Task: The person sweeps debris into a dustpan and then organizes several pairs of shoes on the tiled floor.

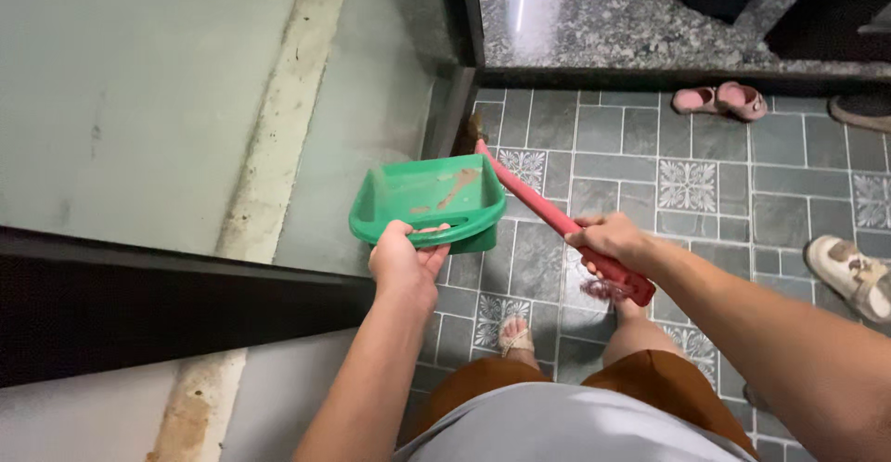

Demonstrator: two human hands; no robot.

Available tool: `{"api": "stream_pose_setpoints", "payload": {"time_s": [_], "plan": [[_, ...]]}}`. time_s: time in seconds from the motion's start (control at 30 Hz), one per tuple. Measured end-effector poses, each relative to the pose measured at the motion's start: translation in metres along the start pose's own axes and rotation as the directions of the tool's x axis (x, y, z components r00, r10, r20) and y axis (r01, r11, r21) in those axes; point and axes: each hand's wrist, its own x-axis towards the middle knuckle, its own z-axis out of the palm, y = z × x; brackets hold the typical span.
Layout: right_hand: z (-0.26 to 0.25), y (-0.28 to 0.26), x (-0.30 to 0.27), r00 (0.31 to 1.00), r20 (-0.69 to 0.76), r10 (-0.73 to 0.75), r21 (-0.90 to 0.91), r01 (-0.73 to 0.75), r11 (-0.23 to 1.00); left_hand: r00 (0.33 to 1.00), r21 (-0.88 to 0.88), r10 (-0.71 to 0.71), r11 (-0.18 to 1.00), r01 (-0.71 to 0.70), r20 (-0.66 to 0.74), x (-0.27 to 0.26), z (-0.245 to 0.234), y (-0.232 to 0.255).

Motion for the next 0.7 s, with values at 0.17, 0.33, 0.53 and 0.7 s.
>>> {"api": "stream_pose_setpoints", "payload": {"time_s": [0.17, 0.33, 0.53, 0.7], "plan": [[0.017, 0.032, -0.001, 0.986, -0.133, 0.099, 0.055, -0.092, 0.994, 1.0, 0.058, -0.028, 0.998, 0.028, 0.002, -0.006, -0.02, 0.009], [-0.004, 0.097, -0.027, 0.989, -0.104, 0.103, 0.181, -0.083, 0.98, 0.997, 0.089, -0.064, 0.994, 0.06, 0.047, -0.002, -0.033, 0.006], [-0.009, 0.146, -0.078, 0.927, -0.278, 0.251, 0.205, -0.198, 0.958, 0.987, 0.121, -0.1, 0.989, 0.085, 0.123, -0.009, -0.043, -0.003], [0.005, 0.165, -0.139, 0.929, -0.344, 0.134, 0.093, -0.108, 0.99, 0.98, 0.103, -0.111, 0.99, 0.095, 0.163, -0.016, -0.045, -0.015]]}}
